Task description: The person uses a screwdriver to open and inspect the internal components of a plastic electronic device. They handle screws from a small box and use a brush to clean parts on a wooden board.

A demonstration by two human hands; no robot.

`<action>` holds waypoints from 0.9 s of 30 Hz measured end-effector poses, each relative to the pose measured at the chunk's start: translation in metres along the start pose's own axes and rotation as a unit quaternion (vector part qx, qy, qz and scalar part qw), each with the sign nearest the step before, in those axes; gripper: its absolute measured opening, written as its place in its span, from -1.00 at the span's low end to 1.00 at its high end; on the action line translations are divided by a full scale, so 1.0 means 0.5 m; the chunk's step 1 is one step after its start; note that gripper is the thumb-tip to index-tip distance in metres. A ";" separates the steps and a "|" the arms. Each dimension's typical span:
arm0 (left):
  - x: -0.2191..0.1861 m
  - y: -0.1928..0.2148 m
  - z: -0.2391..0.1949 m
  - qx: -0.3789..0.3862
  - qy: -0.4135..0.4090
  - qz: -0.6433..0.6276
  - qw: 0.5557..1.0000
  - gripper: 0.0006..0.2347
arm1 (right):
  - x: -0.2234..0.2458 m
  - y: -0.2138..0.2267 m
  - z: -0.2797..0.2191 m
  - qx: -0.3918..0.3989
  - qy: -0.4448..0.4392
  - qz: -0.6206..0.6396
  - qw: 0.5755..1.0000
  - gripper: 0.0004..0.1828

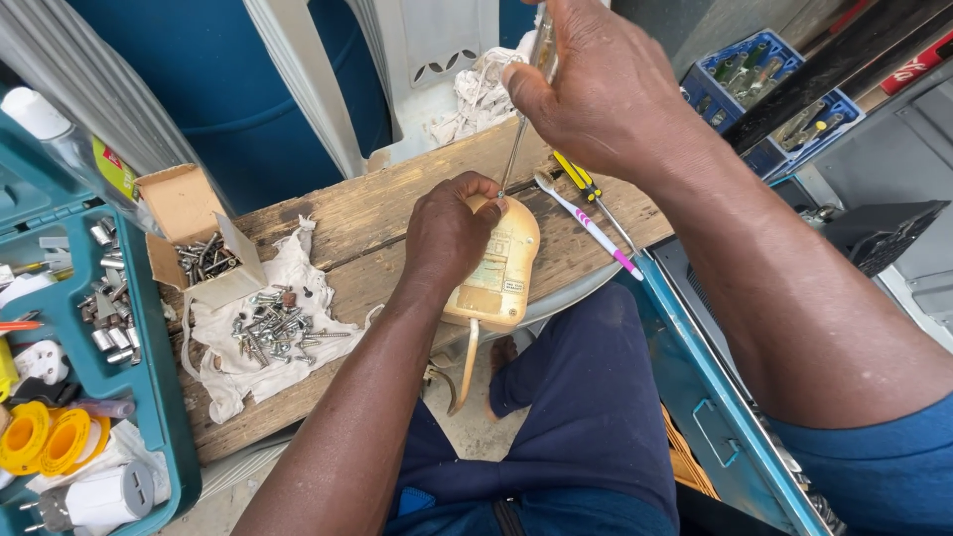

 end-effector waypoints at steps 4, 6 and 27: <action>-0.005 0.000 0.006 0.001 -0.010 -0.006 1.000 -0.90 | 0.006 -0.015 0.003 0.086 0.029 0.100 0.991 -0.47; 0.000 -0.004 0.005 0.004 0.001 -0.010 1.000 -0.90 | -0.005 0.009 0.011 -0.004 0.010 0.044 0.999 -0.65; 0.001 -0.007 0.006 0.011 -0.015 -0.012 1.000 -0.70 | 0.028 -0.003 0.002 0.142 -0.065 0.127 0.980 -0.37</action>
Point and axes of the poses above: each hand's wrist, its own z-axis towards the middle knuckle, its own y-axis out of the back of the hand, x = y × z, the point moved 10 cm from there along z, towards the middle knuckle, and after that the axes turned 12 degrees about z, right-handed, at the moved point
